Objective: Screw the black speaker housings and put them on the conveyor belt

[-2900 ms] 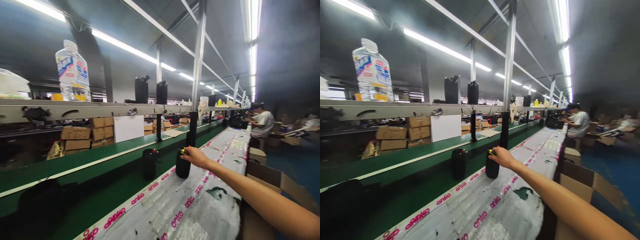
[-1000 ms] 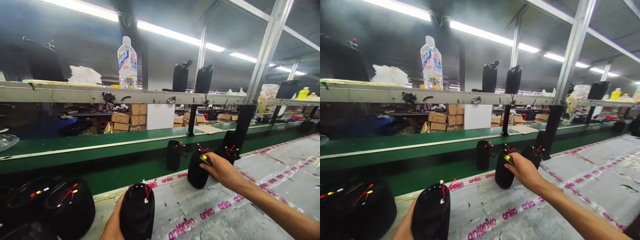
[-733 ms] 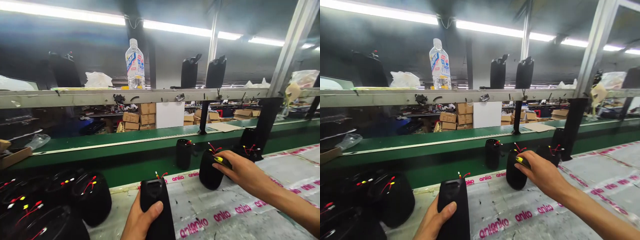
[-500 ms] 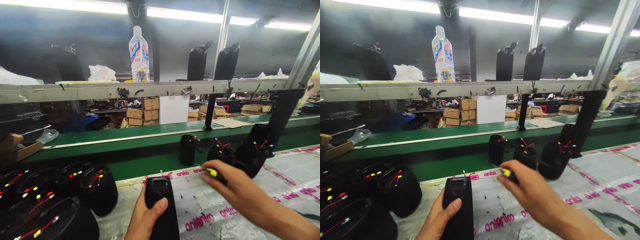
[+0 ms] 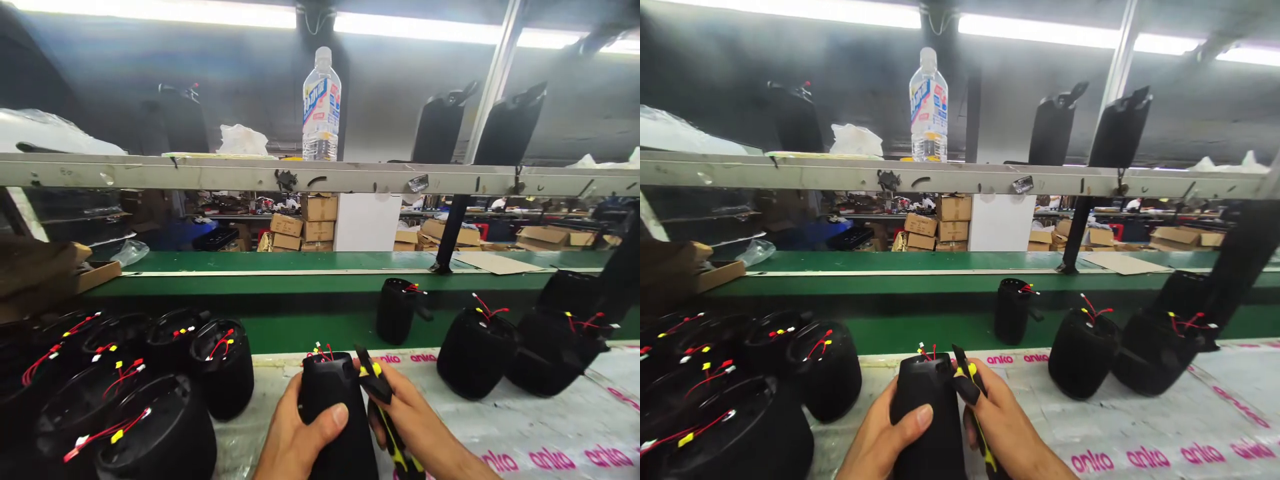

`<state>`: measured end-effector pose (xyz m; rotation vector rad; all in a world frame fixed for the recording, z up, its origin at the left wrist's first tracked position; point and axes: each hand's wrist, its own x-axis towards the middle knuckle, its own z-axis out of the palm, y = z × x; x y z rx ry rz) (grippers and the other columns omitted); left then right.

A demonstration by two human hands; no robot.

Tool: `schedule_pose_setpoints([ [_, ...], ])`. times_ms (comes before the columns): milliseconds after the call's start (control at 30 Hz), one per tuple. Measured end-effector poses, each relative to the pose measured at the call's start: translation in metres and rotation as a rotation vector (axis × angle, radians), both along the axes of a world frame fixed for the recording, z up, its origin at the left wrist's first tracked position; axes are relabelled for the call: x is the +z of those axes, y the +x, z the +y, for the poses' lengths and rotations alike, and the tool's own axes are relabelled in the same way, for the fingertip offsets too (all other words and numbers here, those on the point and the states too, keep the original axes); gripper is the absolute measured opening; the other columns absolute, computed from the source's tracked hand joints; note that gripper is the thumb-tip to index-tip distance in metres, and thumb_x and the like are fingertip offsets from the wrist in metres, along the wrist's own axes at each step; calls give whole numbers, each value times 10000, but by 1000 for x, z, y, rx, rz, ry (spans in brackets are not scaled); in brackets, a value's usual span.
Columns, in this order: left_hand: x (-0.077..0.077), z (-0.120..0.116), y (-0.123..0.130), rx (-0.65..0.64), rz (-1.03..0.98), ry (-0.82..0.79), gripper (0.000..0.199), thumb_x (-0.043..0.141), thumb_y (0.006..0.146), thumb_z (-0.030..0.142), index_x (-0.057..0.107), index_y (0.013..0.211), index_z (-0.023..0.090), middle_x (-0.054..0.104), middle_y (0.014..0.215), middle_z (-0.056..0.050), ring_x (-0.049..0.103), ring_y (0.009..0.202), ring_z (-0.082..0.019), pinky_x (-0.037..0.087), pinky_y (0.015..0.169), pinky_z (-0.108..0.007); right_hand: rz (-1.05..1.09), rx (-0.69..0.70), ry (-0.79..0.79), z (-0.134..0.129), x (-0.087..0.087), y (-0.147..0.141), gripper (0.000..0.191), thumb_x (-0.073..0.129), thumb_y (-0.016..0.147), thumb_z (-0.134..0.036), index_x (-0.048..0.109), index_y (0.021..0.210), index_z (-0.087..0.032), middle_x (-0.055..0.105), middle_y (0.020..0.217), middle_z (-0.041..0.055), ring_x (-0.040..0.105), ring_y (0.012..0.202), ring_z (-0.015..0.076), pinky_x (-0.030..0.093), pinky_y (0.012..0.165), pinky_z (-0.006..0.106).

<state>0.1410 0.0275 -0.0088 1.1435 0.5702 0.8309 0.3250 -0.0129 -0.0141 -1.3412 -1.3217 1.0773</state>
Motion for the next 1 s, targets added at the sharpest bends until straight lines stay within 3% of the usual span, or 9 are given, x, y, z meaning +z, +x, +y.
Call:
schedule_pose_setpoints([
  [133,4,-3,1,6,-23,-9,677,746,759,496,433,1276,191,701,1036,-132,702,786,-255,553,655,-349,67,95,-59,2,-8,1,529,445,926,-685,519,1099,-191,509,514,-64,456,461,130,353,480,239],
  [233,11,-3,-1,-54,7,51,686,733,739,517,445,1269,189,697,1071,-135,704,843,-277,563,740,-400,45,65,-89,-1,-4,12,520,450,917,-699,537,1060,-206,522,571,-58,476,468,131,346,454,236],
  [333,20,-3,-7,72,350,255,731,747,689,495,475,1289,179,687,1156,-139,658,1058,-326,496,955,-455,-88,-71,-76,-17,5,27,480,381,963,-665,549,1015,-218,513,564,-55,513,510,151,376,479,252],
  [400,27,-3,-12,147,643,385,750,740,669,455,484,1323,191,664,1235,-137,617,1140,-342,462,997,-455,-248,-146,-46,-34,11,33,405,361,998,-591,542,995,-229,563,609,-35,557,576,166,423,551,273],
  [567,43,-2,-15,-61,1021,558,558,698,686,417,623,1209,239,710,1164,-84,645,1084,-322,478,930,-383,-685,-146,151,-67,11,15,212,407,1005,-401,533,1101,-260,693,970,45,667,895,240,466,765,351],
  [667,46,6,-10,-174,1057,620,437,646,752,453,660,1134,240,712,1146,-63,642,1065,-293,468,918,-348,-910,-101,161,-64,-1,-1,180,380,1013,-300,530,1088,-234,701,831,37,695,746,258,432,627,339],
  [767,45,13,-8,-231,1100,652,401,616,784,484,667,1085,224,717,1095,-59,643,1008,-277,462,886,-337,-1091,-89,160,-55,-12,-11,104,414,982,-214,513,1014,-207,673,679,20,676,573,268,291,480,326],
  [867,43,15,-6,-224,1132,656,365,611,803,474,654,1068,226,713,1067,-51,636,985,-269,445,874,-346,-1186,-106,209,-50,-20,-15,30,449,964,-206,475,964,-218,642,601,-8,650,483,268,169,441,334],
  [1000,43,14,-6,-212,1102,626,303,615,820,429,645,1060,247,706,1074,-31,628,995,-260,423,877,-353,-1208,-113,248,-49,-28,-16,43,453,954,-209,427,929,-234,630,579,-18,637,442,261,113,436,339],
])
